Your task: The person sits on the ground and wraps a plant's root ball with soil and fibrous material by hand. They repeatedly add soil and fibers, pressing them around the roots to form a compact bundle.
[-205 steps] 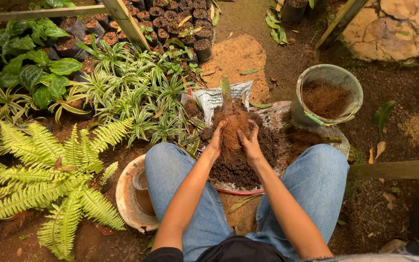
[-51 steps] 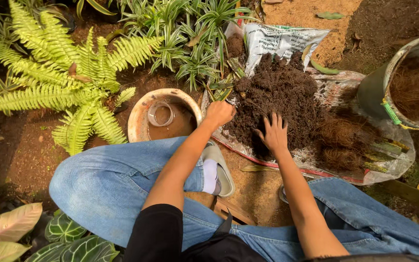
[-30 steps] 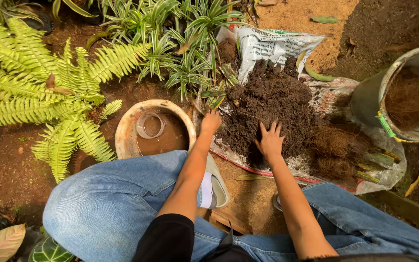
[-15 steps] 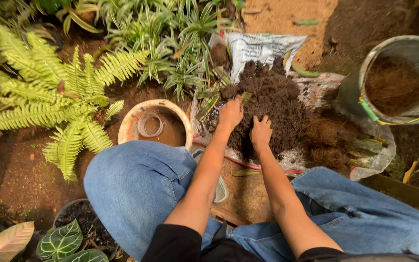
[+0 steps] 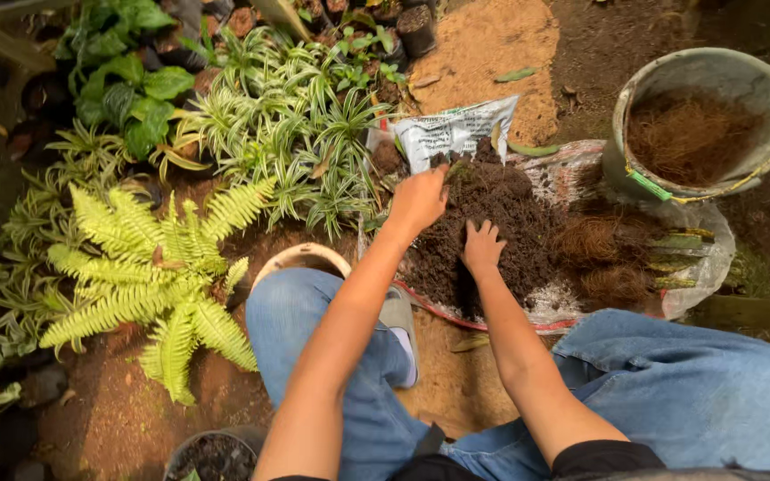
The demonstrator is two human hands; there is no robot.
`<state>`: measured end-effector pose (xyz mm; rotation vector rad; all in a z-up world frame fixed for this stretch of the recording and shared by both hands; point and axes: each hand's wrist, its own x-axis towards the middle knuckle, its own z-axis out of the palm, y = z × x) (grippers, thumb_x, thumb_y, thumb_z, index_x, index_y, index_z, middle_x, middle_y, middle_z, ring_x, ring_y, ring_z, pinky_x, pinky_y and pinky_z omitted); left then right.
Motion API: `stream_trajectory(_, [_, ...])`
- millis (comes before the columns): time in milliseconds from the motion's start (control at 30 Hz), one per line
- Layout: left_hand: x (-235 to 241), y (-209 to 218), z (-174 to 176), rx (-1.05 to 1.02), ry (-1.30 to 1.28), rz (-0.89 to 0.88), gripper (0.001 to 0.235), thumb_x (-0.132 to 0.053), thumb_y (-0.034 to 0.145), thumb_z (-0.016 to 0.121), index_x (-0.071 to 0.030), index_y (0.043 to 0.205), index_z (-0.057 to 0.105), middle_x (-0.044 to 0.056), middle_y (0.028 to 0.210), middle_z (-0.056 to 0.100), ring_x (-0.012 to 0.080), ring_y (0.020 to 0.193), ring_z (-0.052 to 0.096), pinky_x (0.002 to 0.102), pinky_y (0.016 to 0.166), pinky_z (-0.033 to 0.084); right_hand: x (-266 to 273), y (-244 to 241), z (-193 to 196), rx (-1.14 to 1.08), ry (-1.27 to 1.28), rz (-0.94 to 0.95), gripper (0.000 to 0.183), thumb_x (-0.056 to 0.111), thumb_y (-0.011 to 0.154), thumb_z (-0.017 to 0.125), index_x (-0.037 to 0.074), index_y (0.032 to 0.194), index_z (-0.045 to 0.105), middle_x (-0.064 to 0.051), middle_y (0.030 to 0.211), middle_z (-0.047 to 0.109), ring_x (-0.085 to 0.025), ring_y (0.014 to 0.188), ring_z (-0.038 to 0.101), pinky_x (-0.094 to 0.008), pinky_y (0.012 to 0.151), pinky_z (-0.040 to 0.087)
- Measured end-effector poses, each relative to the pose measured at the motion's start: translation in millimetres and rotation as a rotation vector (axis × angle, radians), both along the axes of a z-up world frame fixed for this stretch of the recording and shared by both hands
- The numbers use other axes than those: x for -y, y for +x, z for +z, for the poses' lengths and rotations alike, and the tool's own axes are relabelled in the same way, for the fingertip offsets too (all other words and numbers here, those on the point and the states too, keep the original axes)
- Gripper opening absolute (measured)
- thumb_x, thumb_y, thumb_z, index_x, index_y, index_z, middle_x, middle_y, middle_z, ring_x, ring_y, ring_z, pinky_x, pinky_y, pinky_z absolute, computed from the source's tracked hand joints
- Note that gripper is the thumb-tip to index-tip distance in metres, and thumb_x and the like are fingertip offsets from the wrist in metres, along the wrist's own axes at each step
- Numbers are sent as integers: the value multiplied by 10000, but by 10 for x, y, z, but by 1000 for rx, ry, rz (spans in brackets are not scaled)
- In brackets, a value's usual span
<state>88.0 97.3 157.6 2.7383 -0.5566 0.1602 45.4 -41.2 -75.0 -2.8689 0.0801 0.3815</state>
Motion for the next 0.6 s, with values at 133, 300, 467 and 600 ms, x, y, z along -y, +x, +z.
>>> stream_trajectory(133, [-156,-170,15,-34,-67,-62,373,-155,898,700,-27,1243,639,203,921,730,420,828,702,534,723,564,124,-229,-50,-77,-35,-29,866,307,842,836,273,1559,351,-219,1624,227,-514,1426,320,-708,1052,402])
stream_trajectory(300, [52,-121,-17,-262,-84,-180,376,-157,880,683,-38,1233,635,191,905,730,387,821,735,509,696,592,179,-307,-46,-152,71,-212,1053,422,763,895,217,1601,292,-239,1644,203,-508,1420,340,-643,1042,459])
stream_trajectory(467, [231,-41,-182,-287,-60,-254,431,-151,864,694,-51,1278,625,182,875,731,373,803,732,497,673,595,57,-551,-61,-143,39,-183,950,387,845,831,255,1612,286,-261,1620,220,-510,1410,348,-642,1020,475])
stream_trajectory(600, [124,167,-229,-230,-120,-152,449,-101,849,668,-42,1291,618,180,869,732,343,770,741,477,660,600,-57,-573,-47,-62,12,-87,959,300,855,798,309,1646,257,-271,1623,210,-515,1379,354,-665,965,487])
